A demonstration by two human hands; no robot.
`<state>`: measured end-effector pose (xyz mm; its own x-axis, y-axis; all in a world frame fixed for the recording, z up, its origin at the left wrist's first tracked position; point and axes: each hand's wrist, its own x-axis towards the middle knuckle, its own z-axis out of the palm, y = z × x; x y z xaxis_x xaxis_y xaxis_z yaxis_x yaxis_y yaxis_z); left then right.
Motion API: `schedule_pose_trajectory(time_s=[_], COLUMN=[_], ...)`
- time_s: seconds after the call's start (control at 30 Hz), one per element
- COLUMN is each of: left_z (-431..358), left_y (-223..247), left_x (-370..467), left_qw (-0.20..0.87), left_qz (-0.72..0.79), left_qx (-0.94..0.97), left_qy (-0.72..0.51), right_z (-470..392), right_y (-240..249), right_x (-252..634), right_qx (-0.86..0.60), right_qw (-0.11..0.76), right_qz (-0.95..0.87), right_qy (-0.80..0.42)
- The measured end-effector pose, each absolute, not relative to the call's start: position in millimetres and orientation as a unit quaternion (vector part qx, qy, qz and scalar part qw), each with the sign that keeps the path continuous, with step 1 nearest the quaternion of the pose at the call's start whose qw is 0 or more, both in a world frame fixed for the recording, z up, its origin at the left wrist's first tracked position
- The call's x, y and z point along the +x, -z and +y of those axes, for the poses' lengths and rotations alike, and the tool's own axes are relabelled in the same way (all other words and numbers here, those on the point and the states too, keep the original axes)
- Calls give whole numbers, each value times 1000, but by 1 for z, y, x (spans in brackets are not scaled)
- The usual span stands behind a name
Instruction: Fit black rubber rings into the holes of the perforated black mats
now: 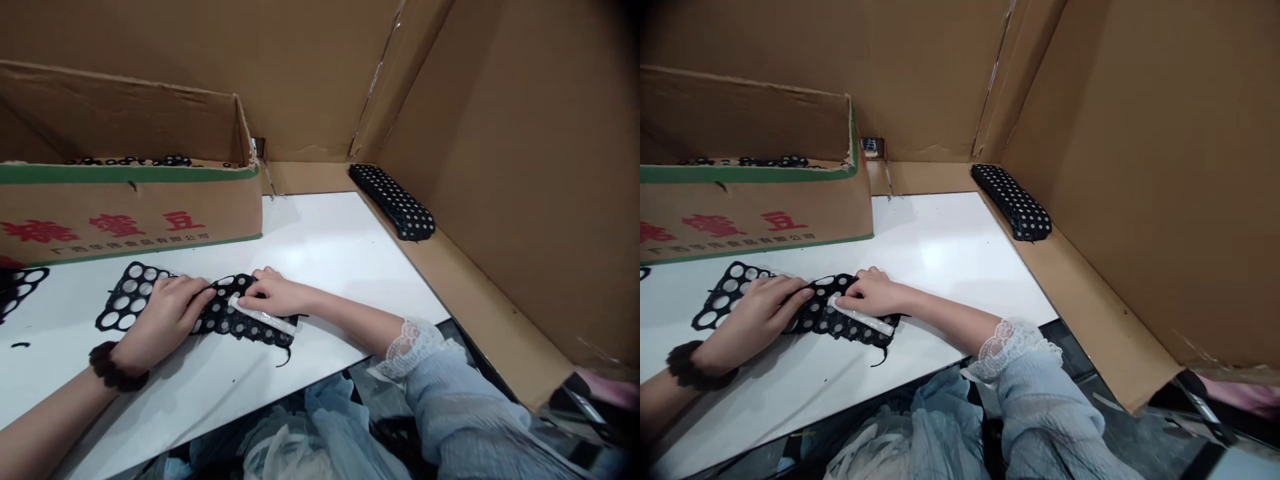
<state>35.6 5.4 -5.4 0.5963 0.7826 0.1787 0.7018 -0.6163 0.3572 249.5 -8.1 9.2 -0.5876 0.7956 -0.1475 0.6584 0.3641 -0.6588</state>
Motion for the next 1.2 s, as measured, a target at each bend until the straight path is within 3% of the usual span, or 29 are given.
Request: schedule_pose_trajectory(time_s=[0.53,0.8,0.97,1.2], left_z=[1,1,1,-3], left_y=[-9,-4,2,-3], left_x=[39,37,38,47], left_qw=[375,433,454,487], left_qz=[445,433,442,442], left_qx=[798,771,753,726], left_qy=[-155,-173,-182,-199], right_z=[-2,2,-5,-7], right_y=[-17,-19,-14,-7], right_x=[270,275,264,256], right_qx=[-406,-487,-494,-473], right_qw=[206,257,298,284], right_qz=[-819,-801,-766,-729], right_qy=[-348,-234,-285,-405])
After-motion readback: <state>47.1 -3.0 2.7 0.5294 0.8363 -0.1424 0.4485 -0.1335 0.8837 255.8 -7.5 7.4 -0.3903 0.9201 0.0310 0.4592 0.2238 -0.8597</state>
